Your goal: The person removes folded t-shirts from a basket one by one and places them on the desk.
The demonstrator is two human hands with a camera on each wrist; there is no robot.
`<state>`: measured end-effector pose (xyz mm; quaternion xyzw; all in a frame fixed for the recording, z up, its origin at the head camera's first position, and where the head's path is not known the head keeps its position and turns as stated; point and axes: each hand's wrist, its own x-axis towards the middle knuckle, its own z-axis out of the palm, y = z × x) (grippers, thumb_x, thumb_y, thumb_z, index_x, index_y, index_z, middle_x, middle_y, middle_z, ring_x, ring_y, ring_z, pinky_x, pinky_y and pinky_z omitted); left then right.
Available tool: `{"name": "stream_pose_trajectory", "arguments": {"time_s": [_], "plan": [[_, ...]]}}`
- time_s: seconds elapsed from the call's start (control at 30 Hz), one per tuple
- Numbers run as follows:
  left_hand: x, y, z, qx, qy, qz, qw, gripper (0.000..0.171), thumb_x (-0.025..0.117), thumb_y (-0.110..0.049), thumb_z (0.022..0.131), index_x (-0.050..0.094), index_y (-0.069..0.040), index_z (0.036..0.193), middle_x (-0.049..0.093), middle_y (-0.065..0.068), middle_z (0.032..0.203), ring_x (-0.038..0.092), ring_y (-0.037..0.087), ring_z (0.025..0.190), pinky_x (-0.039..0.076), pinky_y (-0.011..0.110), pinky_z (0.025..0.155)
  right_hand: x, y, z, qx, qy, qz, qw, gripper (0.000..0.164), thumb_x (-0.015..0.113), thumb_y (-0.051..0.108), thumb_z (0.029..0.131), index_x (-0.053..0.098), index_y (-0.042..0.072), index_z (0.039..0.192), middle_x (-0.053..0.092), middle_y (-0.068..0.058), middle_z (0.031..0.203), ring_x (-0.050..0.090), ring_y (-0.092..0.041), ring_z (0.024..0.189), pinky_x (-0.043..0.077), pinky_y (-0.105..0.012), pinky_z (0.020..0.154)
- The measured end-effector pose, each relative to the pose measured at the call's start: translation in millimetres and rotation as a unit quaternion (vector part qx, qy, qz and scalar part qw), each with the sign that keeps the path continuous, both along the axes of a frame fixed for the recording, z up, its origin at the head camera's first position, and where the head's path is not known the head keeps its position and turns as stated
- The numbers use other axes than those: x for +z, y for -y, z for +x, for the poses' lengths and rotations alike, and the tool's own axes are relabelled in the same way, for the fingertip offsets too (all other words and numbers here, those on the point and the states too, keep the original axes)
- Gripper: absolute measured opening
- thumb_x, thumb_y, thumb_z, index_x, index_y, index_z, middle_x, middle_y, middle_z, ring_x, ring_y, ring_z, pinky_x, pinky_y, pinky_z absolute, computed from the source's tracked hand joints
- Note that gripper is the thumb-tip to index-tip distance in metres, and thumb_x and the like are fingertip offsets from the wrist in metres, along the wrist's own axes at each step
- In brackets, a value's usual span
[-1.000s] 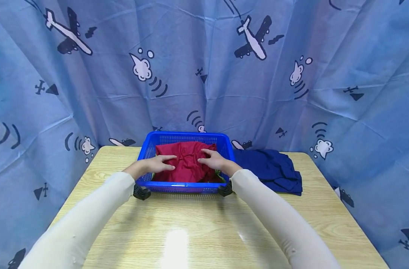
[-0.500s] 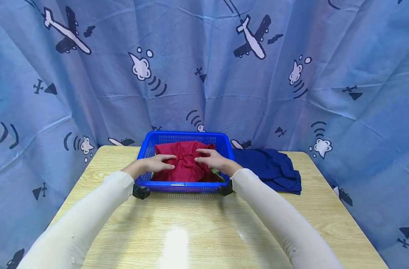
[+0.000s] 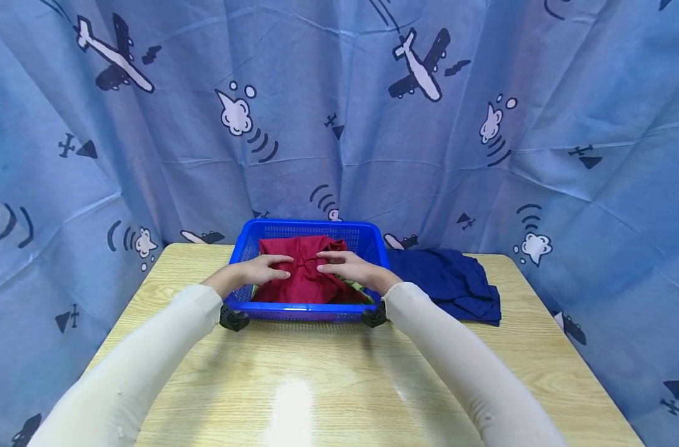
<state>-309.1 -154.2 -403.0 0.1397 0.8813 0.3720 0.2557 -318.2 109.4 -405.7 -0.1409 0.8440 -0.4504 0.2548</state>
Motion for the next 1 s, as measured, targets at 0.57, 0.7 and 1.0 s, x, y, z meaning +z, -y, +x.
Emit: {"name": "stream_pose_trajectory", "arguments": {"time_s": [0.57,0.7,1.0], "plan": [[-6.8,-7,3.2,-0.039,0.03,-0.044,0.9978,0.066,0.058,-0.026,0.101,0.03,-0.015,0.16,0.024,0.022,0.166,0.017,0.043,0.155,0.019,0.062,0.124,0.4,3,-0.9,0.123,0.007,0.194,0.973,0.073,0.064,0.047,0.094,0.033,0.033,0.159,0.02,-0.011,0.169,0.014,-0.034,0.157,0.019,-0.062,0.124],[-7.3,-6,3.6,-0.02,0.005,-0.036,0.9991,0.07,0.065,-0.02,0.097,0.033,-0.009,0.158,0.029,0.025,0.163,0.022,0.043,0.153,0.025,0.059,0.123,2.2,-3,-4.1,0.111,0.007,0.195,0.974,0.073,0.067,0.045,0.094,0.039,0.025,0.157,0.026,-0.015,0.167,0.018,-0.036,0.156,0.024,-0.059,0.124],[-7.7,2,-1.4,0.032,-0.055,0.02,0.9978,0.077,0.074,-0.009,0.088,0.037,0.0,0.155,0.035,0.028,0.158,0.032,0.041,0.147,0.032,0.055,0.121,3.1,-20,-6.2,0.041,0.026,0.058,0.997,0.073,0.073,0.028,0.093,0.04,0.016,0.156,0.022,-0.015,0.168,0.016,-0.037,0.157,0.024,-0.058,0.124]]}}
